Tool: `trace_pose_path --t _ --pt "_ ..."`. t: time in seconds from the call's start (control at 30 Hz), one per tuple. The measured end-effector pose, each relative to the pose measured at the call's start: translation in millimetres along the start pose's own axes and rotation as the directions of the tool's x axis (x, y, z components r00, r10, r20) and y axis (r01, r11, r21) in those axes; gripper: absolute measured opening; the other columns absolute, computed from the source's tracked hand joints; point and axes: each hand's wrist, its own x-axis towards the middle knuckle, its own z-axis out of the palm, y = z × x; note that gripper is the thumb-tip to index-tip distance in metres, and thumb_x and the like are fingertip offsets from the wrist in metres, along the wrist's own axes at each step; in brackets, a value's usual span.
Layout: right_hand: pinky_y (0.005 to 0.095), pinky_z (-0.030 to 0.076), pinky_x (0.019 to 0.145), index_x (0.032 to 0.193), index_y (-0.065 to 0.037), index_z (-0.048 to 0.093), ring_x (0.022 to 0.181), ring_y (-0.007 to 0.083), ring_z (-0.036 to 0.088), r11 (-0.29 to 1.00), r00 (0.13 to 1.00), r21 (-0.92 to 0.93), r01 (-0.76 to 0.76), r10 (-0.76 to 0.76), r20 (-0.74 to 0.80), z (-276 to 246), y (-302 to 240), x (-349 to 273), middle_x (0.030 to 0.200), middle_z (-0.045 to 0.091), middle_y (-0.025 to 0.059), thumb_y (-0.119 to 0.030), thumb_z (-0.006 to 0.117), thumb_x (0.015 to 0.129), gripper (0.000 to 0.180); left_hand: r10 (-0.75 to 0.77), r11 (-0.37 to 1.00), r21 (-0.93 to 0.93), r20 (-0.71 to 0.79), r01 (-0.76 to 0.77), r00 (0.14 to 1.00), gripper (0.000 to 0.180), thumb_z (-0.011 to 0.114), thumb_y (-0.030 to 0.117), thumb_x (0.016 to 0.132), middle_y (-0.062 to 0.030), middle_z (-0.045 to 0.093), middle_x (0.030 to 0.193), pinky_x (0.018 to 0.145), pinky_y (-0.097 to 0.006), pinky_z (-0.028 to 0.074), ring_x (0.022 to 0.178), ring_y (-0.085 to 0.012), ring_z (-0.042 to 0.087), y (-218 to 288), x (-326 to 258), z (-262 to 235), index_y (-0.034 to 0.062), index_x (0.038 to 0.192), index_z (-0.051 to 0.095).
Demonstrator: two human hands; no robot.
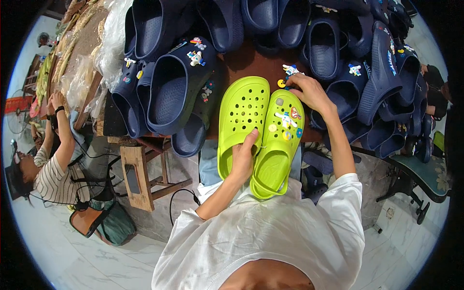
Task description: Attaching decorative charms into the holes of clogs.
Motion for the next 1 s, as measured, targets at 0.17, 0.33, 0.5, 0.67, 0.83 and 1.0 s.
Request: trace_pose_path --t 0.17,0.33,0.5,0.67,0.83,1.0 --pt "0.0400 0.051 0.080 0.099 -0.002 0.063 0.090 0.0323 0.065 1.000 0.998 -0.006 -0.018 0.018 -0.056 -20.9 -24.2 1.0 0.096 0.065 0.0146 -0.012 0.064 0.088 0.016 0.024 0.999 0.026 -0.017 -0.023 1.000 0.043 0.066 0.014 0.092 -0.0085 0.060 0.123 0.095 -0.032 0.046 0.109 -0.0174 0.058 4.2 -3.8 4.4 -0.0015 0.129 0.053" --pt "0.0321 0.049 0.076 0.101 -0.001 0.065 0.082 0.0222 0.063 0.940 0.997 0.342 0.004 0.023 -0.077 -16.8 -65.5 7.2 0.089 0.062 0.0110 -0.015 0.059 0.093 0.018 0.031 0.999 0.026 -0.007 -0.031 0.999 0.041 0.065 0.012 0.092 -0.0083 0.061 0.123 0.093 -0.032 0.047 0.108 -0.0171 0.058 3.9 -3.4 6.3 -0.0015 0.129 0.053" --pt "0.0343 0.049 0.077 0.103 -0.001 0.064 0.085 0.0253 0.063 0.918 0.997 0.389 0.073 -0.063 -0.039 2.9 -82.0 12.8 0.094 0.062 0.0119 -0.015 0.060 0.092 0.018 0.043 0.999 0.005 0.011 -0.043 0.999 0.039 0.064 0.009 0.092 -0.0075 0.061 0.120 0.091 -0.031 0.048 0.106 -0.0162 0.059 3.2 -3.2 7.1 -0.0008 0.128 0.053" --pt "0.0353 0.050 0.073 0.103 -0.002 0.062 0.083 0.0274 0.064 0.959 0.993 0.261 0.110 -0.094 -0.074 10.1 -85.0 12.7 0.096 0.062 0.0114 -0.014 0.064 0.090 0.017 0.011 1.000 -0.003 0.014 -0.011 1.000 0.037 0.065 0.009 0.091 -0.0067 0.062 0.118 0.089 -0.031 0.050 0.103 -0.0159 0.061 2.7 -3.3 4.3 -0.0001 0.126 0.055" --pt "0.0350 0.051 0.073 0.101 -0.001 0.062 0.081 0.0241 0.065 0.931 0.997 0.358 0.065 -0.044 -0.066 9.4 -85.0 11.8 0.092 0.063 0.0108 -0.013 0.065 0.090 0.017 0.026 1.000 -0.003 0.003 -0.026 1.000 0.036 0.066 0.008 0.090 -0.0064 0.063 0.116 0.087 -0.031 0.050 0.101 -0.0155 0.061 -1.9 -2.5 1.6 0.0001 0.124 0.056" --pt "0.0328 0.053 0.074 0.100 0.000 0.062 0.081 0.0214 0.066 0.921 0.999 0.389 0.012 0.009 -0.052 6.9 -78.9 12.6 0.091 0.063 0.0100 -0.012 0.064 0.089 0.016 0.037 0.999 0.020 -0.013 -0.036 0.999 0.035 0.066 0.009 0.090 -0.0063 0.064 0.114 0.087 -0.031 0.050 0.100 -0.0151 0.061 0.7 -4.9 5.1 0.0002 0.123 0.057"
